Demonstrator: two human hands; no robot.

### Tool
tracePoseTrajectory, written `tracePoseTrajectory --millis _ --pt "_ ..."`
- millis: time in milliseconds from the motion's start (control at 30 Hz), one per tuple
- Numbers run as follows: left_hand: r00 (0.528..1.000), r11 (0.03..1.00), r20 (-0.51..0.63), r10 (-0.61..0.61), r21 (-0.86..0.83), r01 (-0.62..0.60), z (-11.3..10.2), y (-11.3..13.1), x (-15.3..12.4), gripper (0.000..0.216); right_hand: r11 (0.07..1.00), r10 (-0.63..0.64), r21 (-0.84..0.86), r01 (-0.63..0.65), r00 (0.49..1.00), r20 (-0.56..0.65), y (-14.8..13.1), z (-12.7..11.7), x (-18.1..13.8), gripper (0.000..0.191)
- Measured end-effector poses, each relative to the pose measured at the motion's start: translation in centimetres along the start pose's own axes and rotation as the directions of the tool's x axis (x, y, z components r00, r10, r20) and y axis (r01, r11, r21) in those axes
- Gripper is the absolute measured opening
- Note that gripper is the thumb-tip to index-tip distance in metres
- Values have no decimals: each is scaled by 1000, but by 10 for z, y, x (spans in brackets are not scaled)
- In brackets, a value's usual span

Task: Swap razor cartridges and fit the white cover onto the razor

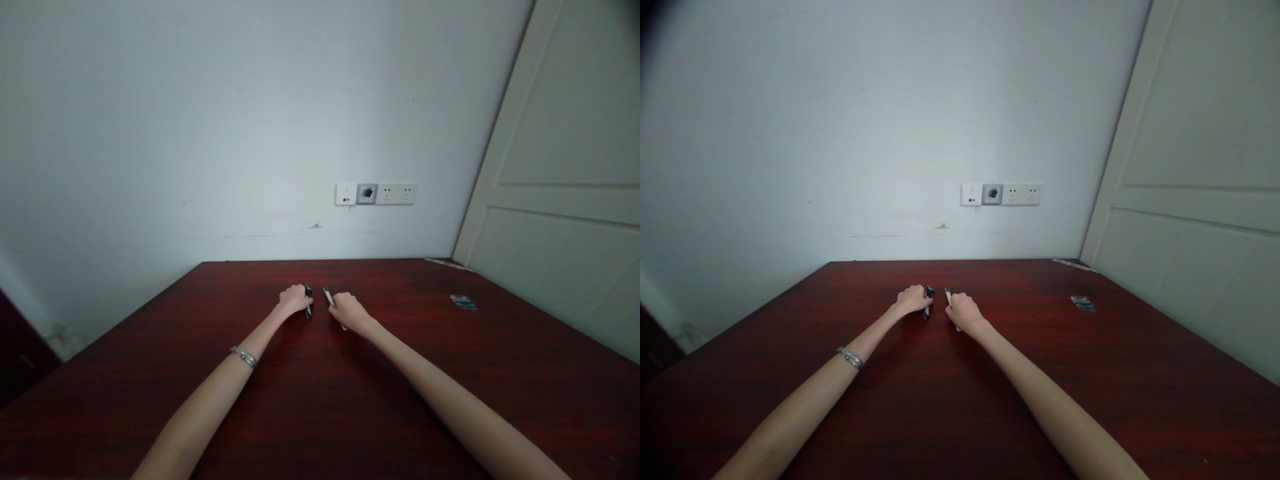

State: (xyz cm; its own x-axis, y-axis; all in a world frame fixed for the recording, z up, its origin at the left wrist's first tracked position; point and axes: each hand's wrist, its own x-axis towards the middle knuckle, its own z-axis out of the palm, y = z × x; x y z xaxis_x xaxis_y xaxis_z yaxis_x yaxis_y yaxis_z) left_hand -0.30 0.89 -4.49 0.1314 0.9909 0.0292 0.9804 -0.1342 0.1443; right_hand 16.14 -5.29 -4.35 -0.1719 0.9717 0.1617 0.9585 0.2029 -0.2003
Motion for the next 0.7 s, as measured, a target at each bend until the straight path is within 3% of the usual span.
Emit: tracePoseTrajectory --millis 267,700 --pt "1000 1000 15 3 -24 -2 1 0 1 34 1000 -1 8 0 1000 23 -18 12 4 28" --pt "1000 1000 24 6 -19 -5 2 -4 5 34 1000 1 -9 -1 1000 14 -13 14 8 34"
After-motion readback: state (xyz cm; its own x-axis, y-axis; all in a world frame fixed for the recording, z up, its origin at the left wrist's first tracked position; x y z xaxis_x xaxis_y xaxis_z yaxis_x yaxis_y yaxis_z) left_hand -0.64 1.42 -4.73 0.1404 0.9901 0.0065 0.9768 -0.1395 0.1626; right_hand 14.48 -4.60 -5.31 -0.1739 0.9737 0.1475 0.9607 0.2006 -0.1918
